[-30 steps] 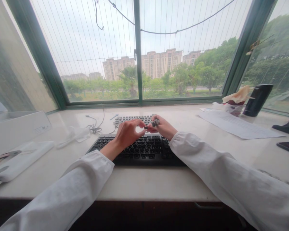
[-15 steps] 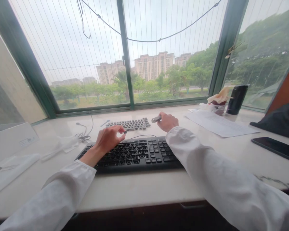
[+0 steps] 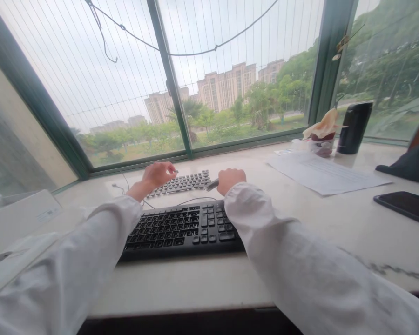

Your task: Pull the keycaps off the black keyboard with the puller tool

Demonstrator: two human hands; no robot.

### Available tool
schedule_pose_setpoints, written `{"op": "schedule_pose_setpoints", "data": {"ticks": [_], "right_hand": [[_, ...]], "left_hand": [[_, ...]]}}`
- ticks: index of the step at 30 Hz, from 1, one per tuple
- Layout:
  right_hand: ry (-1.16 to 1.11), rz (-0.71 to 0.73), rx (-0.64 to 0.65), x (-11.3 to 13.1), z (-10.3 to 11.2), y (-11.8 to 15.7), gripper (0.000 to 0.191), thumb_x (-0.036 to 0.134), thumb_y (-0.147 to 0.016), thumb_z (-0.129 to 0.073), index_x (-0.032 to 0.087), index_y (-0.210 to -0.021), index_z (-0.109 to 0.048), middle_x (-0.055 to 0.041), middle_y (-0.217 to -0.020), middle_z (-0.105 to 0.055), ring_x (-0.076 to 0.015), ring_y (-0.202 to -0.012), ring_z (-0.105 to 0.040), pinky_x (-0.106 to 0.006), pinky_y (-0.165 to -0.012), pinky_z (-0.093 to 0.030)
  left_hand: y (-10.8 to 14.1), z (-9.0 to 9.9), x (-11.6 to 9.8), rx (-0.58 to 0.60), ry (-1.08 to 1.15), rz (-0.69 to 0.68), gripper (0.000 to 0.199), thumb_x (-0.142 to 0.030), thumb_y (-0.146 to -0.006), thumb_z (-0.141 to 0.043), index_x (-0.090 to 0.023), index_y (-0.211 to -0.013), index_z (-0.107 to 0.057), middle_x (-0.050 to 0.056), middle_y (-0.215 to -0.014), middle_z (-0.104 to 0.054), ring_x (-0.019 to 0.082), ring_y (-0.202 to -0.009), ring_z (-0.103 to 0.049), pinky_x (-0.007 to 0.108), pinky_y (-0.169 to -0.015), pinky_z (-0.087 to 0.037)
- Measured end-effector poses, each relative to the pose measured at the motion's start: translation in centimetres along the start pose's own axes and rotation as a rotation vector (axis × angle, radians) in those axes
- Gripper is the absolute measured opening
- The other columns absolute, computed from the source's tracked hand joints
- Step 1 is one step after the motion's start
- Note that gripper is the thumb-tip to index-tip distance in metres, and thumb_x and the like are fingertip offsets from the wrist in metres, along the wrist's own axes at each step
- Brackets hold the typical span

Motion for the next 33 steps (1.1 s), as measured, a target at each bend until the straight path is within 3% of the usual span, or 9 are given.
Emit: {"op": "schedule_pose_setpoints", "data": {"ticks": [4,8,16,23,33], "right_hand": [[0.006,0.013,-0.012,0.2,0.2,0.1,0.027,0.019,-0.078,-0.055,0.014,-0.101,-0.068,-0.0165,-0.103,-0.067,-0.0251,-0.093,-0.064,-0.034,-0.074,-0.044],[0.012,0.016,-0.011,0.3,0.3,0.2,0.026,0.018,-0.078,-0.055,0.014,-0.101,-0.068,-0.0161,-0.101,-0.068,-0.0250,-0.094,-0.064,-0.033,-0.073,-0.044],[-0.007,0.034,-0.007,0.8,-0.1,0.1,0.021,0.014,-0.081,-0.051,0.014,-0.095,-0.068,-0.0150,-0.098,-0.069,-0.0250,-0.094,-0.064,-0.033,-0.072,-0.045],[-0.016,0.025,0.006,1.0,-0.3,0.1,0.022,0.011,-0.082,-0.049,0.014,-0.092,-0.068,-0.0150,-0.097,-0.069,-0.0238,-0.095,-0.064,-0.032,-0.074,-0.045],[-0.012,0.030,0.023,1.5,-0.6,0.2,0.023,0.011,-0.081,-0.050,0.014,-0.095,-0.068,-0.0142,-0.099,-0.069,-0.0236,-0.093,-0.065,-0.032,-0.071,-0.045]], "left_hand": [[-5.0,-4.7,-0.9,0.180,0.006,0.011,0.029,-0.052,-0.073,-0.059,-0.029,-0.087,-0.071,-0.002,-0.095,-0.071,0.020,-0.088,-0.063,0.029,-0.077,-0.046],[-8.1,-8.6,-1.4,0.263,0.020,0.055,0.030,-0.051,-0.070,-0.064,-0.028,-0.088,-0.072,0.000,-0.095,-0.072,0.020,-0.090,-0.063,0.027,-0.078,-0.046],[-11.7,-13.4,-3.2,0.335,0.040,-0.022,0.030,-0.048,-0.069,-0.066,-0.029,-0.092,-0.072,0.001,-0.099,-0.072,0.018,-0.090,-0.064,0.023,-0.077,-0.046],[-12.2,-15.4,-3.7,0.438,0.034,-0.048,0.027,-0.045,-0.069,-0.067,-0.030,-0.091,-0.073,0.001,-0.097,-0.072,0.017,-0.088,-0.064,0.022,-0.076,-0.047],[-11.3,-13.8,-4.4,0.397,0.022,-0.044,0.025,-0.043,-0.071,-0.066,-0.030,-0.091,-0.073,0.002,-0.099,-0.072,0.019,-0.091,-0.064,0.024,-0.078,-0.046]]}}
Point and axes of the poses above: each hand's wrist, its own y-axis away from the middle knuckle, its own z-axis out of the back of the hand, x = y × z, the point moved 9 cm from there along -y, towards the middle knuckle
